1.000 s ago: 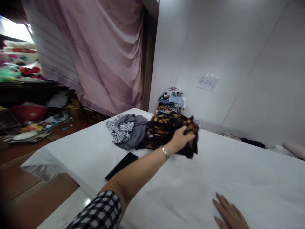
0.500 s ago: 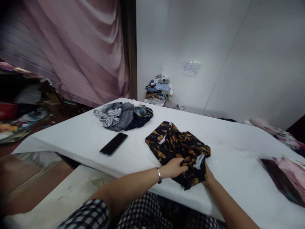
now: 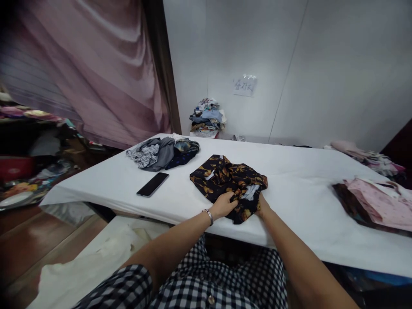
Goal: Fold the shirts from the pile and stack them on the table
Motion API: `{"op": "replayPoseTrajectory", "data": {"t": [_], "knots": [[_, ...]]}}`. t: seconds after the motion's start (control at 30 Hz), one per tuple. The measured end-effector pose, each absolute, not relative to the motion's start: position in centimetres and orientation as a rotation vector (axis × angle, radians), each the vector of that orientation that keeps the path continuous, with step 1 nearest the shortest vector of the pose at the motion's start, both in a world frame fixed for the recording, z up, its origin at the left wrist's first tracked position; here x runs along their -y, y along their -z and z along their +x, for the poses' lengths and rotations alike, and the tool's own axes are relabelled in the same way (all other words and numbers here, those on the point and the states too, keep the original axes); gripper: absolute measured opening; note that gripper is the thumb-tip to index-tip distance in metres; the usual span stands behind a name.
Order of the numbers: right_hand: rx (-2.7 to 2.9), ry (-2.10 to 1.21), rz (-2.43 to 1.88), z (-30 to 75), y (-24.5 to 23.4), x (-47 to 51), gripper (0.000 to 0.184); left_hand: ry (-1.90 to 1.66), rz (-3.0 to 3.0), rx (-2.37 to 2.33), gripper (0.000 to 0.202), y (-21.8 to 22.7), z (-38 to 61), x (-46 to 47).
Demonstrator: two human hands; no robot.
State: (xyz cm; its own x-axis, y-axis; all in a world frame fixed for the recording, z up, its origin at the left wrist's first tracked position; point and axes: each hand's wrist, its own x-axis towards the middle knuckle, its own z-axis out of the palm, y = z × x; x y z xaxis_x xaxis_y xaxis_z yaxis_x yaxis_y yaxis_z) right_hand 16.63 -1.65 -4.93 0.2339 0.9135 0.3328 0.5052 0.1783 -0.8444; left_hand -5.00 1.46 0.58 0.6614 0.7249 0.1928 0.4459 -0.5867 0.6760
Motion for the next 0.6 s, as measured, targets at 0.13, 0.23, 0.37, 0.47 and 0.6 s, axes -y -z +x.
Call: {"op": "replayPoseTrajectory", "data": {"t": [0.13,0.23,0.37,0.47,0.6], "knots": [[1.303,-0.557,-1.441,16.1,4.0,2.0,0.064,-0.615,2.284,-0.92,0.017,-0.6,-5.0,-1.3],[1.331,-0.537,-1.439,15.9,3.6,2.1,0.064,-0.625,2.273,-0.926,0.017,-0.5,-5.0,-1.3],[1.438,-0.449,-1.486,16.0,3.8,2.0,0.067,-0.634,2.261,-0.924,0.017,-0.5,-5.0,-1.3],[1.413,-0.474,-1.475,16.3,4.3,1.8,0.065,-0.637,2.262,-0.907,0.017,-0.4,-5.0,-1.4],[1.339,-0.519,-1.483,16.4,4.6,1.6,0.058,-0.647,2.258,-0.902,0.017,-0.3,-5.0,-1.4]]}}
